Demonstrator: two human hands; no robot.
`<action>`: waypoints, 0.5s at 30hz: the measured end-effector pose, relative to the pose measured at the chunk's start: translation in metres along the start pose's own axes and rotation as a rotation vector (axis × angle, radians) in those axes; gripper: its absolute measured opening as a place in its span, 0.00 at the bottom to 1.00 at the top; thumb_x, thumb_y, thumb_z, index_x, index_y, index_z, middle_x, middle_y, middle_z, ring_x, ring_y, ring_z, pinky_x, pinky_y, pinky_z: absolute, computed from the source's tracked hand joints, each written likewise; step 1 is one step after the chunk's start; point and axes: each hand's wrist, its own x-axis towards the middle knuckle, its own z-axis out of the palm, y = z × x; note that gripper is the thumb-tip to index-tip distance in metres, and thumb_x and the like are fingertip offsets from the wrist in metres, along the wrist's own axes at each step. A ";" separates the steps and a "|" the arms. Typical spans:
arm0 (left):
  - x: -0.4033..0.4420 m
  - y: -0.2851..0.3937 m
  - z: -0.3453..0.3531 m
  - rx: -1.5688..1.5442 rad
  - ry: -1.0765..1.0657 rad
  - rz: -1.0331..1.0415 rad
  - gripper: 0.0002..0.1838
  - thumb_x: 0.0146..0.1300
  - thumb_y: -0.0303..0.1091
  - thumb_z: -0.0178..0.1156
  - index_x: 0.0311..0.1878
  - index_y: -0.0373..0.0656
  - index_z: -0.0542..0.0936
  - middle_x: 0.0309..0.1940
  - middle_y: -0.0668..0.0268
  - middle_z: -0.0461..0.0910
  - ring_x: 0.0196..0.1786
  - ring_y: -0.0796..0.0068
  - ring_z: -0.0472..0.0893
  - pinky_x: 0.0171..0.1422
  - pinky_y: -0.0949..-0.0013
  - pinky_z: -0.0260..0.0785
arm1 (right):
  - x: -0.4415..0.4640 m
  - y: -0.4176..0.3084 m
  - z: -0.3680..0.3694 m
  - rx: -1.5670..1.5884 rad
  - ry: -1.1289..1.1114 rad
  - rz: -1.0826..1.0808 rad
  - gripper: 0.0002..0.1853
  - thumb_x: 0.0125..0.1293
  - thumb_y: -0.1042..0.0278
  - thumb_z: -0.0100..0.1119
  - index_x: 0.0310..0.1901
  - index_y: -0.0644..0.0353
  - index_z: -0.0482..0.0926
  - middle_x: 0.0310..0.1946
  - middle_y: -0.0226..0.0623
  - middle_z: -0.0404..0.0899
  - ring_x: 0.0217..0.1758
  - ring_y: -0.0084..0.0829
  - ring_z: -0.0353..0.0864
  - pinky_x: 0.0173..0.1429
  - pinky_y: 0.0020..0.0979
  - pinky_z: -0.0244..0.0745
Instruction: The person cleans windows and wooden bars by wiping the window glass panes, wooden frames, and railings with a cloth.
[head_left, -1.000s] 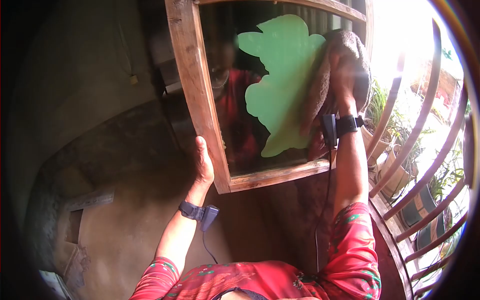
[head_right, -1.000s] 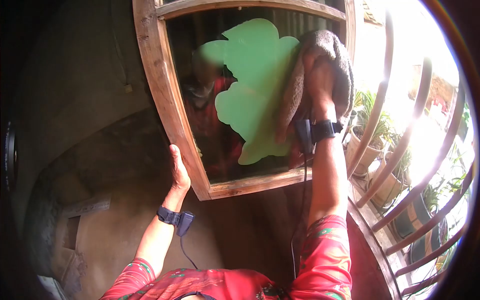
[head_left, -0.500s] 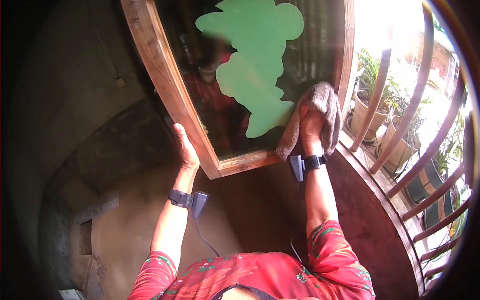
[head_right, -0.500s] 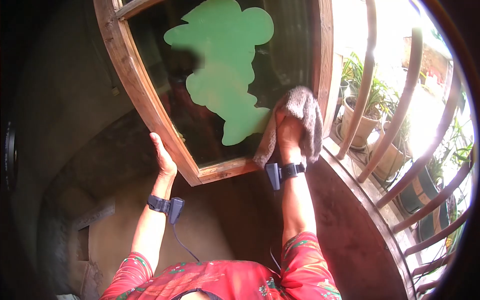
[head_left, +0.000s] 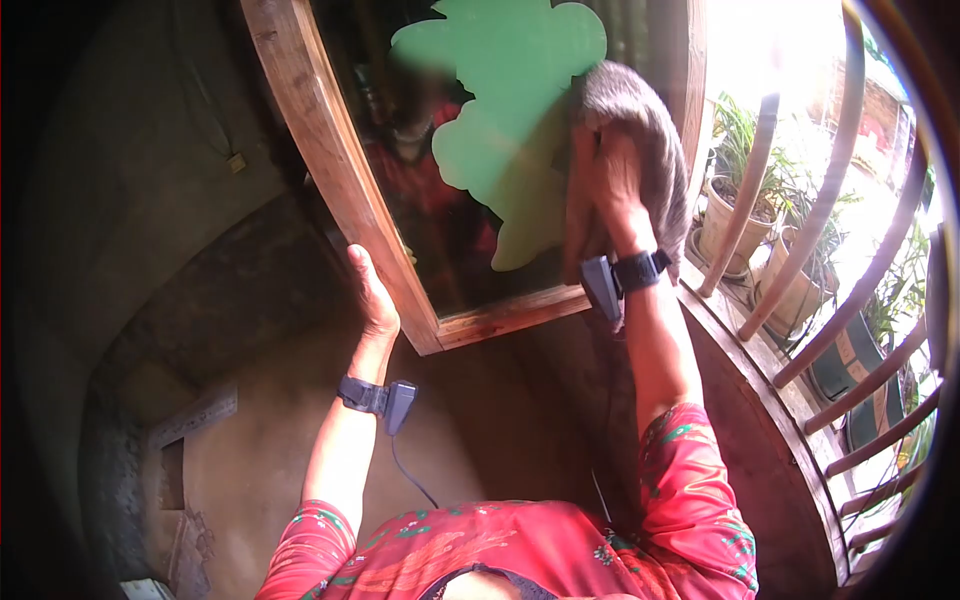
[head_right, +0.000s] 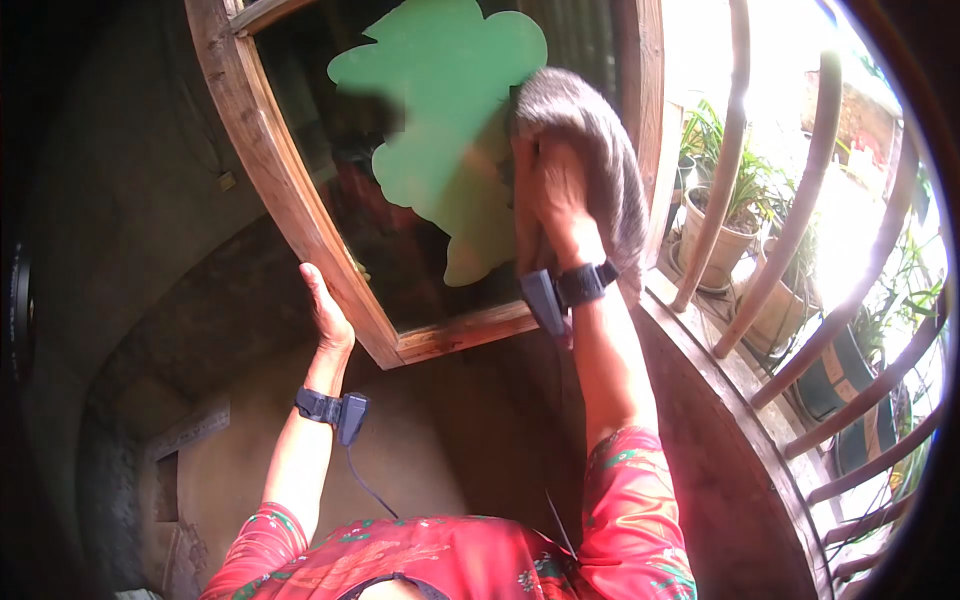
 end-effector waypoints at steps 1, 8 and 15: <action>0.001 -0.002 -0.002 -0.004 -0.002 -0.006 0.47 0.67 0.72 0.38 0.74 0.39 0.57 0.71 0.61 0.62 0.72 0.69 0.62 0.76 0.65 0.52 | 0.008 -0.002 0.004 -0.031 0.083 -0.098 0.20 0.64 0.55 0.56 0.26 0.67 0.80 0.22 0.54 0.77 0.24 0.55 0.76 0.41 0.49 0.72; 0.004 -0.004 -0.005 -0.023 -0.013 -0.022 0.46 0.68 0.72 0.38 0.73 0.40 0.60 0.67 0.62 0.67 0.68 0.69 0.67 0.74 0.65 0.58 | -0.079 0.023 0.012 -0.051 -0.383 0.124 0.22 0.66 0.52 0.54 0.29 0.66 0.82 0.24 0.55 0.80 0.30 0.54 0.82 0.40 0.48 0.75; 0.005 -0.004 -0.002 -0.061 -0.019 0.021 0.46 0.67 0.73 0.39 0.72 0.40 0.61 0.66 0.62 0.68 0.67 0.69 0.68 0.73 0.65 0.59 | -0.168 0.032 -0.011 0.064 -0.623 0.120 0.23 0.66 0.51 0.54 0.27 0.66 0.82 0.22 0.55 0.79 0.28 0.53 0.81 0.36 0.47 0.75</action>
